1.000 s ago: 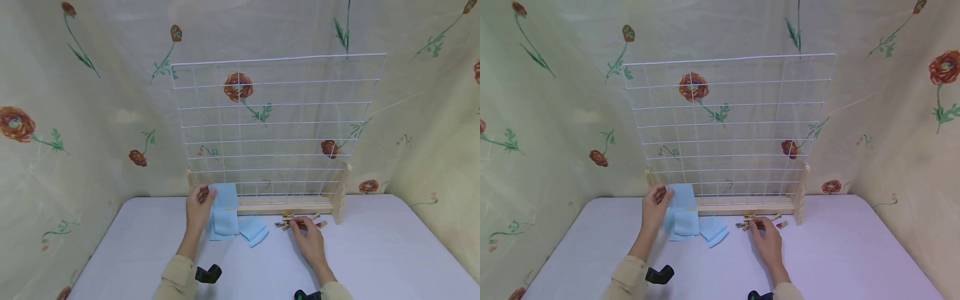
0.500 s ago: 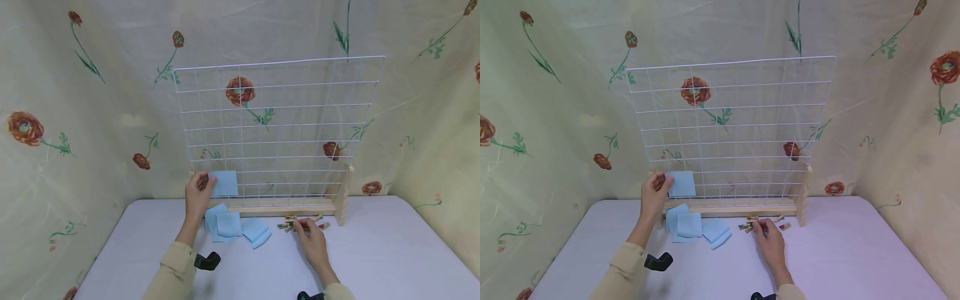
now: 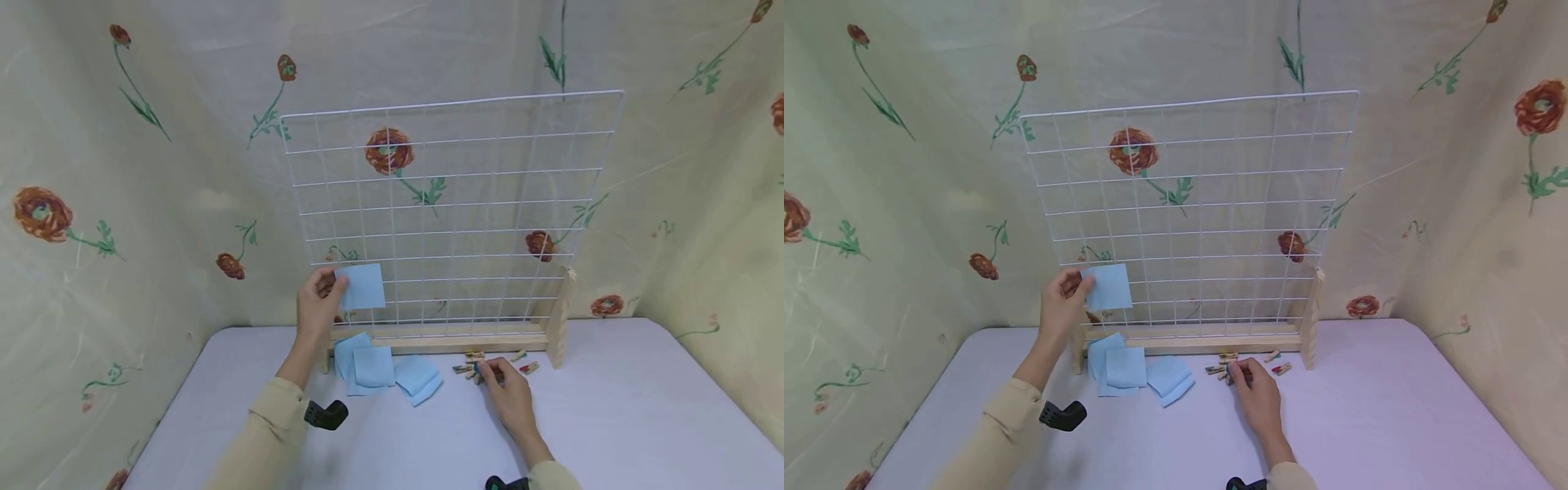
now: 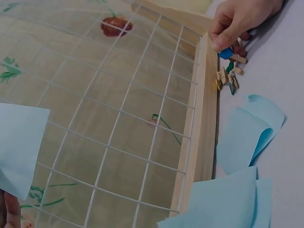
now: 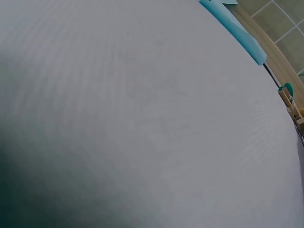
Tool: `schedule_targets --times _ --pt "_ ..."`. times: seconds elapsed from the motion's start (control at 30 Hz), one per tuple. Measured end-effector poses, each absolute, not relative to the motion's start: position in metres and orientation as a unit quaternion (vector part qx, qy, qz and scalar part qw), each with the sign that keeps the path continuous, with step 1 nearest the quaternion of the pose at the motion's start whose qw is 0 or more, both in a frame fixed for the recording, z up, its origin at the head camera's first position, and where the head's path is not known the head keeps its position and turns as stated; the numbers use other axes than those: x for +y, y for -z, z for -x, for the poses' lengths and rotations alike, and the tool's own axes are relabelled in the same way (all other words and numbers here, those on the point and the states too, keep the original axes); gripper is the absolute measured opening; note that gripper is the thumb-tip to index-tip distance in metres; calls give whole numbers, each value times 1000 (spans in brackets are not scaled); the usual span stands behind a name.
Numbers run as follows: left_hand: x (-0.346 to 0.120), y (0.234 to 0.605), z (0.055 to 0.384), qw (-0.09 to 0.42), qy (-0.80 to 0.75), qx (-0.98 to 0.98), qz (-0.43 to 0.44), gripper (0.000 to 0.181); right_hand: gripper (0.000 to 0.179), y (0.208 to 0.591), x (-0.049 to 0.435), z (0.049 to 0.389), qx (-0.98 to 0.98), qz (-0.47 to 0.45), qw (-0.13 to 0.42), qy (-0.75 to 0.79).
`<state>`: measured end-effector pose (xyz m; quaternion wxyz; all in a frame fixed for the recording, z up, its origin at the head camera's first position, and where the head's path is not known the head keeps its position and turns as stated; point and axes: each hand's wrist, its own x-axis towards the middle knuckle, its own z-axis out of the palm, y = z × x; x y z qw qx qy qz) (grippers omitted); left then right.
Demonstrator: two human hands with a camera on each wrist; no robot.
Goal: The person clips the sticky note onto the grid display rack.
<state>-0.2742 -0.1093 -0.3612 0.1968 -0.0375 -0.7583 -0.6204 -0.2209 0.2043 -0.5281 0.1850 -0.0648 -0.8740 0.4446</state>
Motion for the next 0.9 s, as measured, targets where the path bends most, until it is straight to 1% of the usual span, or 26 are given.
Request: schedule_targets --times 0.23,0.43,0.6,0.73,0.9 --pt "-112 343 285 194 610 -767 52 27 27 525 203 220 -871 71 174 -455" --pt "-119 337 292 201 575 -789 80 26 26 526 204 220 -870 59 170 -460" --pt "-126 328 294 214 573 -786 89 27 18 528 203 220 -889 21 192 -414" --pt "-127 321 295 219 571 -784 101 27 22 531 203 218 -904 0 203 -377" --pt "-131 316 297 234 553 -792 113 25 22 533 202 219 -898 6 197 -394"
